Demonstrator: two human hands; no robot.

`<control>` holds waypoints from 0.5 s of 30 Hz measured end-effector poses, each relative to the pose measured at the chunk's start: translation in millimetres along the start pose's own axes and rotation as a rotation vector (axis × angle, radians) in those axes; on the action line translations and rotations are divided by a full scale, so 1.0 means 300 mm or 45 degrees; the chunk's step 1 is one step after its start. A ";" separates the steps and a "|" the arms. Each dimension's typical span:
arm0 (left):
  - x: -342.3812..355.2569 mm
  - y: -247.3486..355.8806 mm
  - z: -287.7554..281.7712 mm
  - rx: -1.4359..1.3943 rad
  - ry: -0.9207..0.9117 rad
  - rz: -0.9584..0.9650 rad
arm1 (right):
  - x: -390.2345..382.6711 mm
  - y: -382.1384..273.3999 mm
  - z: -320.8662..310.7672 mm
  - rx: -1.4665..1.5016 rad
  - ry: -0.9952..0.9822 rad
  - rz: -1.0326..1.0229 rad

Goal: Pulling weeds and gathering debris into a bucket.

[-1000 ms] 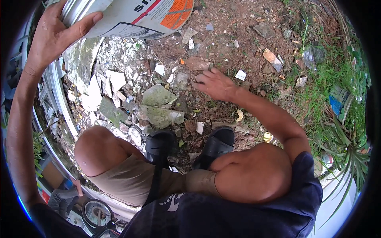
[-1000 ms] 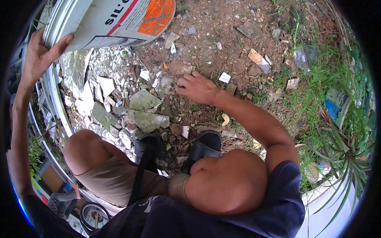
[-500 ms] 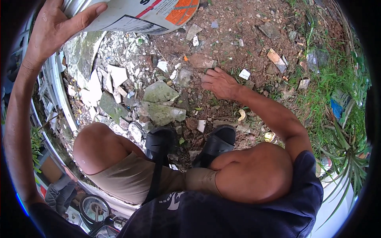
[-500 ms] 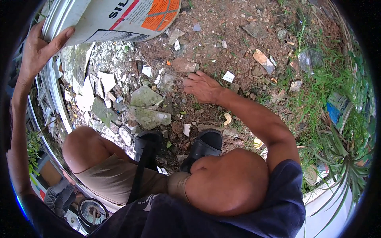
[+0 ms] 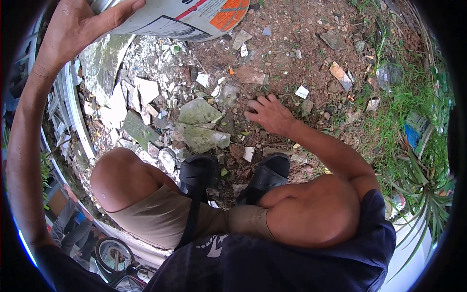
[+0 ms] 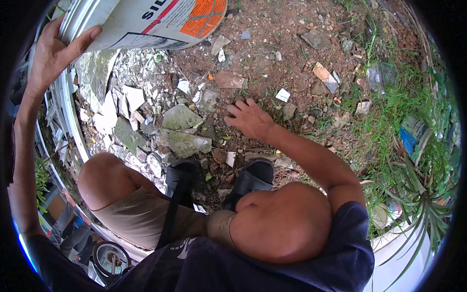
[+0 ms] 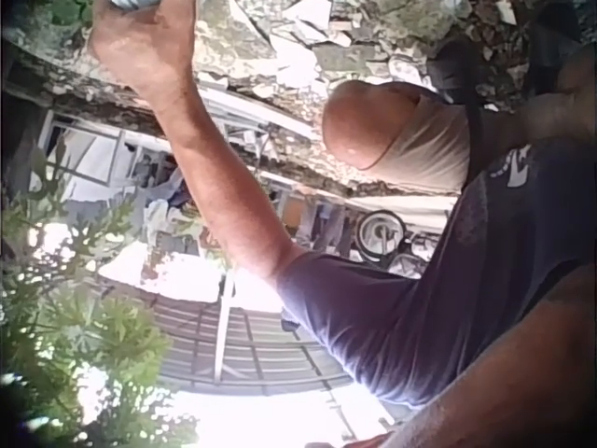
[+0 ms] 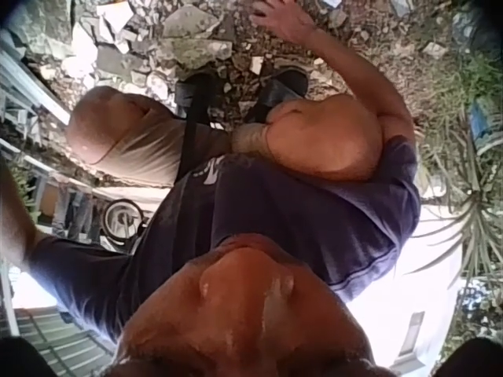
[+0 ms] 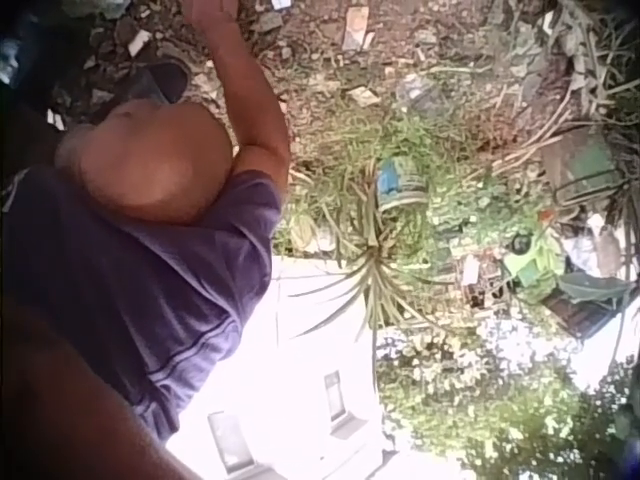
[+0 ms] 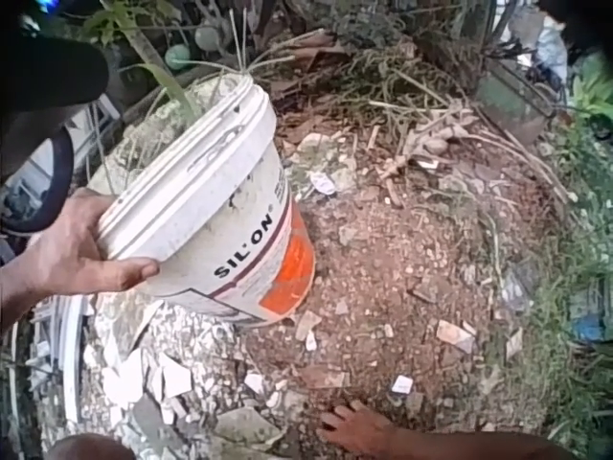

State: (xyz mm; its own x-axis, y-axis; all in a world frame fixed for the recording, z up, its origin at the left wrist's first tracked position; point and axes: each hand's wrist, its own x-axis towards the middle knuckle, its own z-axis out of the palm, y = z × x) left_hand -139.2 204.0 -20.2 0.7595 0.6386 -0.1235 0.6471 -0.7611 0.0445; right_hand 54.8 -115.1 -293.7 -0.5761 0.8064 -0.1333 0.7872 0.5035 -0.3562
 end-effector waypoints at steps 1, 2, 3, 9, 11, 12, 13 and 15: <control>-0.004 -0.001 0.000 -0.005 0.012 0.005 | -0.015 -0.002 0.011 0.011 0.020 0.030; -0.008 -0.002 0.002 -0.011 0.023 0.009 | -0.026 -0.004 0.011 0.022 0.040 0.060; -0.012 -0.003 0.008 -0.017 0.034 0.013 | -0.036 -0.004 -0.002 0.018 0.033 0.060; -0.037 -0.016 -0.020 -0.003 0.097 0.024 | -0.027 -0.043 -0.016 0.110 0.232 0.270; -0.033 -0.015 -0.025 0.000 0.115 0.035 | 0.012 -0.073 -0.008 0.080 0.280 0.477; -0.031 -0.015 -0.027 0.001 0.124 0.041 | 0.017 -0.074 0.003 0.079 0.281 0.477; -0.029 -0.017 -0.030 0.004 0.133 0.049 | 0.027 -0.074 0.016 0.016 0.237 0.478; -0.024 -0.021 -0.034 0.008 0.150 0.063 | 0.036 -0.075 0.028 -0.048 0.195 0.480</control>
State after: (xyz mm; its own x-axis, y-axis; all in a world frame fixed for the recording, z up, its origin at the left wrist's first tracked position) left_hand -148.1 205.4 -9.3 0.7931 0.6090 -0.0038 0.6087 -0.7924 0.0411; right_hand 28.9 -120.4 -294.9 -0.2085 0.9721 -0.1078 0.9461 0.1726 -0.2739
